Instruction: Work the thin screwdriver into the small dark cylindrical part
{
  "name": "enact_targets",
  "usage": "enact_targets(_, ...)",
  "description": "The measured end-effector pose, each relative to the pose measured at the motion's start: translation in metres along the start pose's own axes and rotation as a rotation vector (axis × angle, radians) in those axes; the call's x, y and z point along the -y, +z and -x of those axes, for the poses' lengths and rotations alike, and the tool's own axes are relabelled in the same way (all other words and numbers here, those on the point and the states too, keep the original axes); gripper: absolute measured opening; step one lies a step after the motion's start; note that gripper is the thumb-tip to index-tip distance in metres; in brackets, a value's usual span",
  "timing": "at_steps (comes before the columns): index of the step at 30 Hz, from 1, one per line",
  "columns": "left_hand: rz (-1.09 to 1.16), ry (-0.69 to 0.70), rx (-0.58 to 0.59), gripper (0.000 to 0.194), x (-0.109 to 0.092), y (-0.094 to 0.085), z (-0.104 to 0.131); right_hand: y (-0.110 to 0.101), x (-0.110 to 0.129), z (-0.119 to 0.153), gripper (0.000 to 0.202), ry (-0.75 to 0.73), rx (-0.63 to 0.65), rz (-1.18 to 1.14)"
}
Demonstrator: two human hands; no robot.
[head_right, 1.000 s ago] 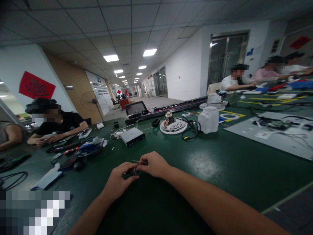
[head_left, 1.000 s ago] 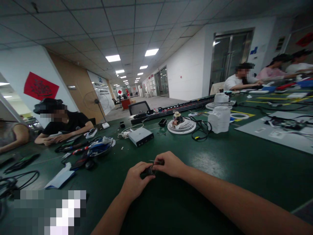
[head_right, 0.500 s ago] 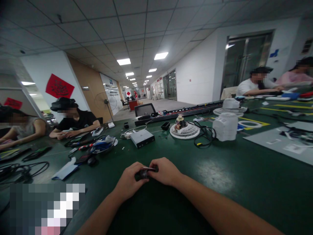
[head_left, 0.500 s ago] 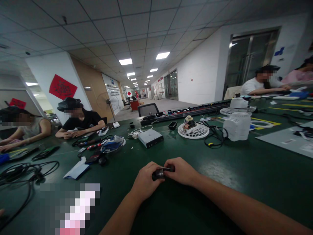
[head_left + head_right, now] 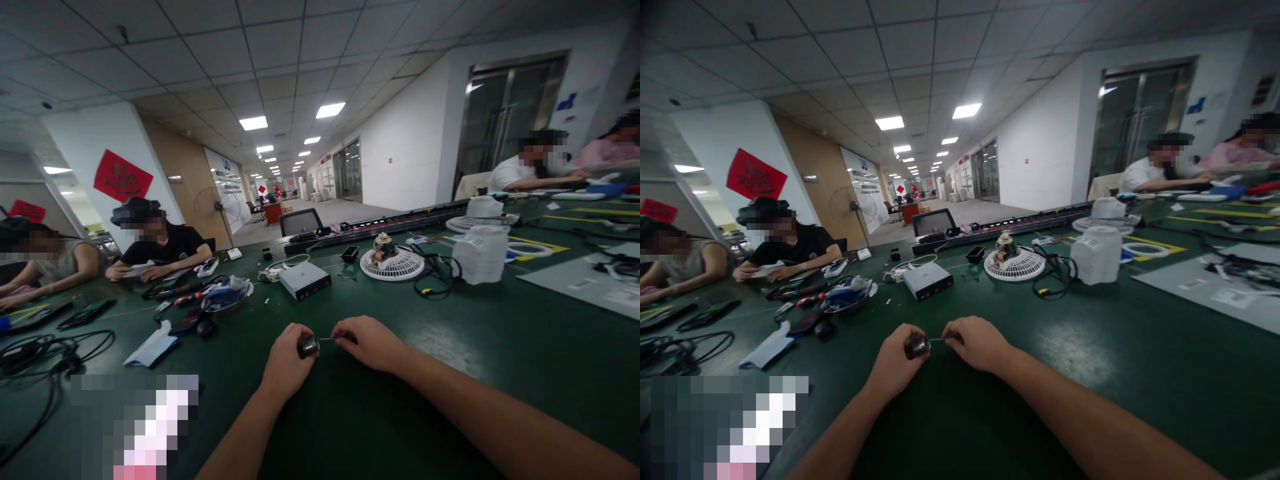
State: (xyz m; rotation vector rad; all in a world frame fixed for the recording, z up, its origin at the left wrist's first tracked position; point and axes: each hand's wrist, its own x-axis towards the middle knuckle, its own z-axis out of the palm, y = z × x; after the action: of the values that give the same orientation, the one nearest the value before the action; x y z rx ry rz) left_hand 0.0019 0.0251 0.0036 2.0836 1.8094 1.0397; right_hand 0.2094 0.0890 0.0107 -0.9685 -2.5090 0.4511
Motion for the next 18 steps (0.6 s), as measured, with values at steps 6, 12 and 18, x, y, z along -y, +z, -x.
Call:
enact_targets(6, 0.036, 0.037, 0.052, 0.024, -0.0006, 0.0017, 0.0007, -0.0009, 0.005, -0.0004, 0.023, -0.038, -0.028, 0.127)
enact_targets(12, -0.009, 0.075, 0.059, 0.024, -0.0014, -0.0009, 0.0004, -0.0051, 0.0045, 0.0022, 0.023, -0.138, 0.008, 0.147)
enact_targets(18, -0.014, 0.116, 0.1, 0.023, -0.0023, -0.003, 0.0, -0.0002, -0.0018, 0.0005, 0.021, -0.094, 0.021, 0.065)
